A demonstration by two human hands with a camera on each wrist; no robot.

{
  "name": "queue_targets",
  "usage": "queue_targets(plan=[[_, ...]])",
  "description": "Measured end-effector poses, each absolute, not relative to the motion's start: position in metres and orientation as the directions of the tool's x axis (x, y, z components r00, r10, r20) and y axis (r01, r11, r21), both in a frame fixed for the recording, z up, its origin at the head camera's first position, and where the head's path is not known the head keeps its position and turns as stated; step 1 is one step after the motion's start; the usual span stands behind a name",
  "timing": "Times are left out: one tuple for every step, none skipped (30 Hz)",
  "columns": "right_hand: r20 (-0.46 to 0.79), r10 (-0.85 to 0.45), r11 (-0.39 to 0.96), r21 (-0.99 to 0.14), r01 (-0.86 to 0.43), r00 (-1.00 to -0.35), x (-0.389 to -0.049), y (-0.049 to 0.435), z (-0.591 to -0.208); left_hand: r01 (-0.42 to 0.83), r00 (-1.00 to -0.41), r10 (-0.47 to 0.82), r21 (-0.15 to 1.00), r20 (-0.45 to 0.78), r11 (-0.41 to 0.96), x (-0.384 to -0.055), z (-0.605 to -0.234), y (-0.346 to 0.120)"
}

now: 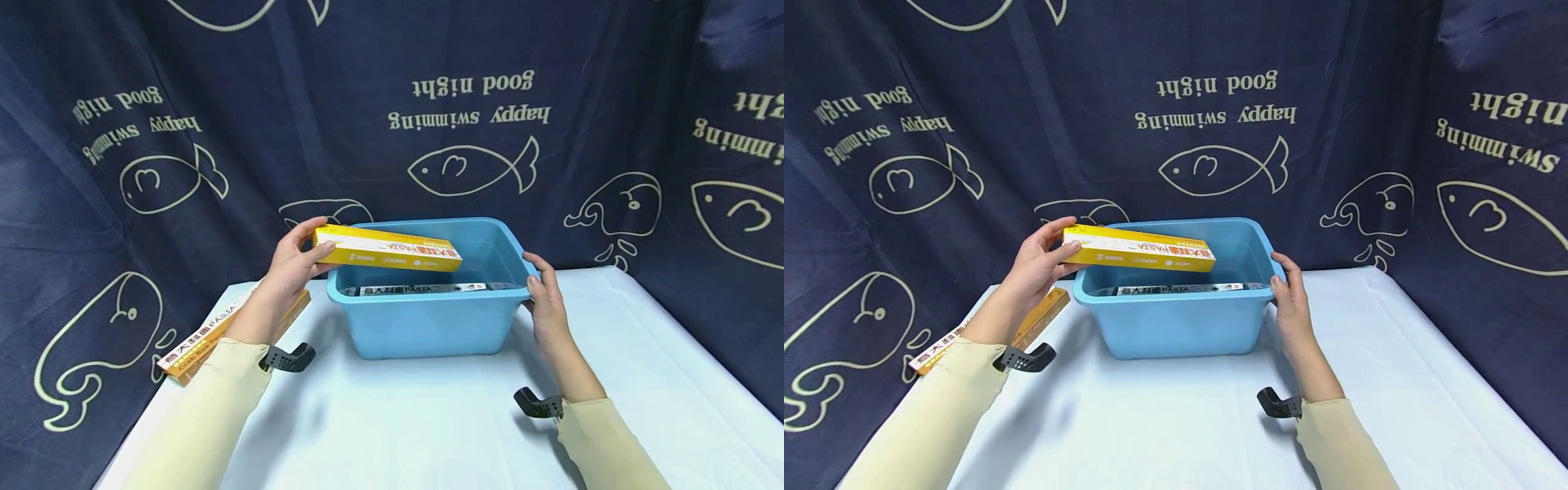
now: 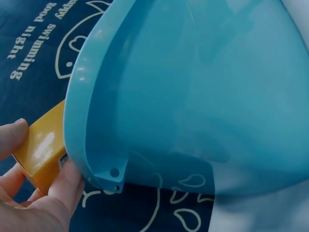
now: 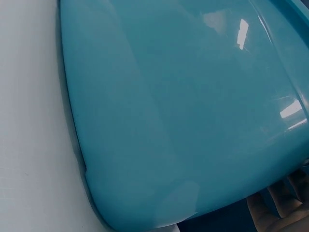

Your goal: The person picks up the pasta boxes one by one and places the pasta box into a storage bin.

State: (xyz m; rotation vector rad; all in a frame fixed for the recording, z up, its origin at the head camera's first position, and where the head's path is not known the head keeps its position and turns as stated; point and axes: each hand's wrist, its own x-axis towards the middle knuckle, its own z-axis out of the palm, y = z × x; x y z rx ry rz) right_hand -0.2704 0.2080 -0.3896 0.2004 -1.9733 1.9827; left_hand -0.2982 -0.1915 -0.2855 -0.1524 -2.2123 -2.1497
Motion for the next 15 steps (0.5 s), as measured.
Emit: queue_targets(plan=[[0.329,0.136,0.020,-0.944,-0.330,-0.934,-0.270,0.208,-0.390,0.108,-0.994,0.040,0.993,0.106,0.041,-0.299,-0.285,-0.190],[0.328,0.136,0.023,-0.944,-0.329,-0.935,-0.270,0.208,-0.390,0.107,-0.994,0.041,0.993,0.105,0.056,-0.301,-0.285,-0.189],[0.328,0.135,0.021,-0.944,-0.328,-0.935,-0.270,0.208,-0.390,0.108,-0.993,0.044,0.992,0.106,0.068,-0.302,-0.285,-0.187],[0.329,0.135,0.019,-0.944,-0.329,-0.935,-0.270,0.208,-0.390,0.109,-0.993,0.047,0.991,0.105,0.080,-0.303,-0.284,-0.186],[0.329,0.133,0.017,-0.944,-0.330,-0.935,-0.270,0.208,-0.390,0.110,-0.993,0.048,0.990,0.106,0.091,-0.304,-0.283,-0.184],[0.330,0.132,0.016,-0.943,-0.331,-0.935,-0.271,0.208,-0.390,0.112,-0.993,0.049,0.989,0.107,0.101,-0.305,-0.282,-0.183],[0.333,0.130,0.014,-0.942,-0.334,-0.934,-0.271,0.208,-0.390,0.114,-0.993,0.052,0.988,0.109,0.106,-0.306,-0.281,-0.182],[0.335,0.130,0.012,-0.942,-0.336,-0.933,-0.271,0.208,-0.390,0.117,-0.992,0.054,0.987,0.112,0.109,-0.307,-0.279,-0.181],[0.337,0.130,0.009,-0.941,-0.338,-0.933,-0.271,0.208,-0.390,0.120,-0.992,0.057,0.986,0.114,0.112,-0.308,-0.277,-0.179],[0.338,0.131,0.010,-0.940,-0.340,-0.932,-0.271,0.208,-0.390,0.123,-0.991,0.060,0.986,0.116,0.116,-0.310,-0.276,-0.178],[0.339,0.131,0.009,-0.940,-0.341,-0.932,-0.271,0.208,-0.390,0.126,-0.991,0.063,0.985,0.119,0.121,-0.311,-0.274,-0.177],[0.339,0.132,0.009,-0.940,-0.341,-0.931,-0.271,0.208,-0.390,0.129,-0.990,0.069,0.984,0.121,0.124,-0.312,-0.273,-0.176],[0.340,0.133,0.010,-0.940,-0.342,-0.931,-0.271,0.208,-0.390,0.131,-0.990,0.076,0.983,0.122,0.128,-0.314,-0.272,-0.174],[0.341,0.133,0.010,-0.939,-0.343,-0.931,-0.271,0.208,-0.390,0.132,-0.989,0.083,0.982,0.122,0.137,-0.315,-0.271,-0.172],[0.342,0.134,0.012,-0.939,-0.343,-0.930,-0.271,0.208,-0.390,0.134,-0.988,0.092,0.981,0.122,0.142,-0.316,-0.270,-0.171]])
